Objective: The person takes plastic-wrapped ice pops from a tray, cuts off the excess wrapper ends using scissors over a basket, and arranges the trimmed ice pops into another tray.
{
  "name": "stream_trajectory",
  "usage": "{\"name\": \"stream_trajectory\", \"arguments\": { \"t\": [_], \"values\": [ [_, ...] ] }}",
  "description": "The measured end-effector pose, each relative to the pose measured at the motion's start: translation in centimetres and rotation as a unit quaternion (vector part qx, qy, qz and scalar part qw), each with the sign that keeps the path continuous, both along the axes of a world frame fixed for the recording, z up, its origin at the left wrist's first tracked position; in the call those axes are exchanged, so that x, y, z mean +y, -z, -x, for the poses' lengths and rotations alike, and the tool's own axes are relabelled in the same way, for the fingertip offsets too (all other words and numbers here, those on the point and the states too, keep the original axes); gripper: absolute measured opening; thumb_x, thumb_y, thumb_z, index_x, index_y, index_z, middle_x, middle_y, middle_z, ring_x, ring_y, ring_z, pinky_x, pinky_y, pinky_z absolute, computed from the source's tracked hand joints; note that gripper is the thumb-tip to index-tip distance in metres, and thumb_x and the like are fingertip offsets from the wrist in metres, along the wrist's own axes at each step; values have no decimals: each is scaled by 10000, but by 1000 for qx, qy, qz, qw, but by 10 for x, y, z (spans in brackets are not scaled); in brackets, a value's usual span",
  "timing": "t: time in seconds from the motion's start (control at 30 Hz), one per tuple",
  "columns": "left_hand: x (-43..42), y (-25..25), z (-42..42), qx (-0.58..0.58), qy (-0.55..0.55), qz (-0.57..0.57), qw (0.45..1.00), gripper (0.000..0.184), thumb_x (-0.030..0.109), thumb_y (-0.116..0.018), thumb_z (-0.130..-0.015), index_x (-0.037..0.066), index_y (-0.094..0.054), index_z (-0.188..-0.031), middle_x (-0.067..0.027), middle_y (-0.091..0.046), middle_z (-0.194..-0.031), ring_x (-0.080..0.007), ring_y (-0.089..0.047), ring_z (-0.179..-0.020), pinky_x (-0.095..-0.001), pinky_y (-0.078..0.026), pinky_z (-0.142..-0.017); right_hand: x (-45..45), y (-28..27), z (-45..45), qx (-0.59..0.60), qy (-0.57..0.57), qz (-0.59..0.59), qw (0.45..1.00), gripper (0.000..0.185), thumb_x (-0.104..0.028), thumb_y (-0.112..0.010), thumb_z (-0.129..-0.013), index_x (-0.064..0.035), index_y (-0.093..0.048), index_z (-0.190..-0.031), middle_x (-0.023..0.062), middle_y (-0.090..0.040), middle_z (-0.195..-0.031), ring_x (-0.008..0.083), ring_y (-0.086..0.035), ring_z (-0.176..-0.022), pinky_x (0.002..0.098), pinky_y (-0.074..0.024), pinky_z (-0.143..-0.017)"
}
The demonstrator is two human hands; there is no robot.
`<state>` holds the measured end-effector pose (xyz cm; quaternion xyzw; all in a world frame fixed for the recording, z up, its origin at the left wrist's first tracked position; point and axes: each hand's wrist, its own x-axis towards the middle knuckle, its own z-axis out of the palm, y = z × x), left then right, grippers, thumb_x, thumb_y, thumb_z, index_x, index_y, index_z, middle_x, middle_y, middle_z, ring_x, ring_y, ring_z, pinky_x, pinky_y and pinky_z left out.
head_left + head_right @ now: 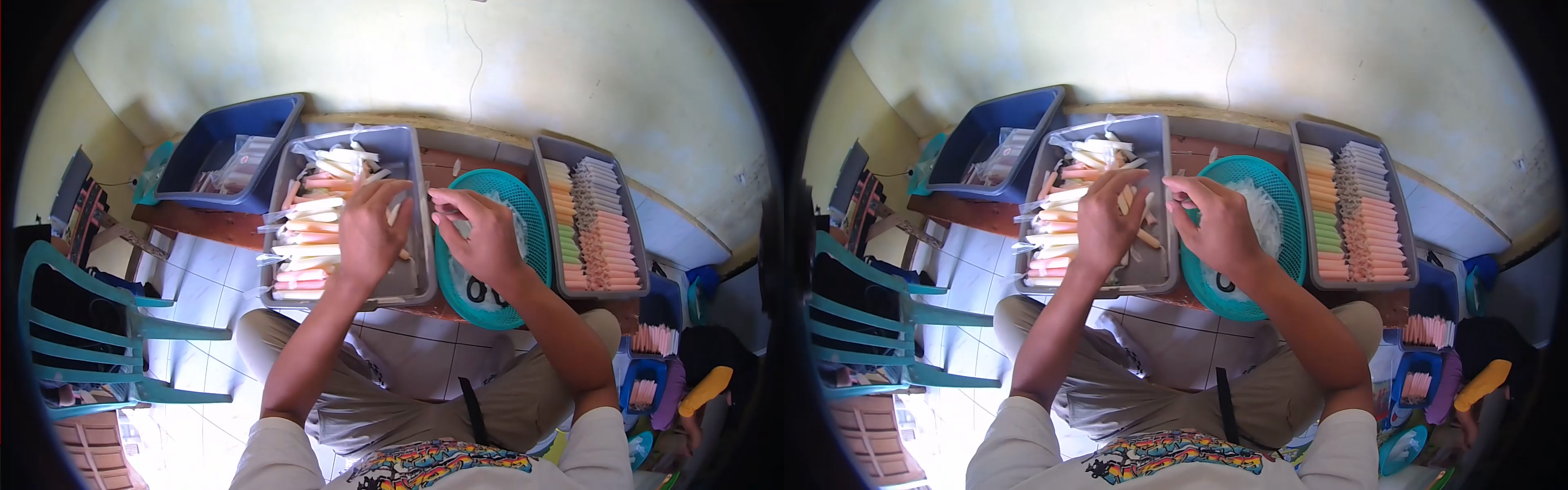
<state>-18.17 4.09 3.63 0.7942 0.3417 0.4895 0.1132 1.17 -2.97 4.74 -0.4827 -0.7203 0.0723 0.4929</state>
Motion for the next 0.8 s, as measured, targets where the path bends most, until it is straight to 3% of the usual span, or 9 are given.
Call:
{"name": "stream_trajectory", "arguments": {
  "t": [0.2,0.3,0.37,0.47,0.67,0.8],
  "values": [
    [47,5,67,31,-82,-15,996,178,50,-790,-927,36,-815,-1103,-170,-793,-1050,-394,-762,-973,-462,-600,-878,59,7,52,48,-39,-1,998,279,-45,-794,-966,-5,-730,-1235,190,-805,-1074,315,-824,-950,385,-676,-828],
    [74,11,96,65,-99,54,991,160,68,-759,-983,24,-821,-1124,-171,-819,-1101,-363,-801,-1002,-426,-620,-909,95,13,78,58,-52,20,997,265,-45,-801,-958,2,-737,-1211,212,-807,-1039,335,-822,-922,399,-677,-833],
    [94,15,112,83,-115,69,988,156,72,-742,-995,26,-825,-1119,-177,-819,-1101,-368,-799,-1007,-430,-619,-911,122,21,93,47,-51,29,997,222,-61,-790,-985,-13,-779,-1201,176,-827,-1058,284,-831,-930,375,-687,-853],
    [118,25,126,108,-132,94,981,162,99,-717,-1001,49,-835,-1101,-169,-815,-1087,-388,-785,-996,-461,-616,-894,146,18,112,-25,-32,122,992,162,-98,-829,-941,1,-826,-1070,205,-811,-957,369,-809,-875,414,-643,-812],
    [141,42,133,153,-106,135,973,170,119,-706,-984,66,-849,-1059,-168,-815,-1061,-396,-777,-992,-499,-616,-898,189,40,123,-144,-43,197,969,191,-184,-841,-920,-47,-866,-1051,206,-815,-952,372,-806,-866,428,-638,-841],
    [140,39,128,185,-103,169,963,174,125,-707,-979,64,-855,-1049,-182,-814,-1050,-406,-775,-990,-507,-614,-917,196,50,129,-139,-47,216,965,187,-189,-828,-916,-53,-874,-1035,206,-816,-953,369,-808,-868,424,-640,-854]
  ]
}}
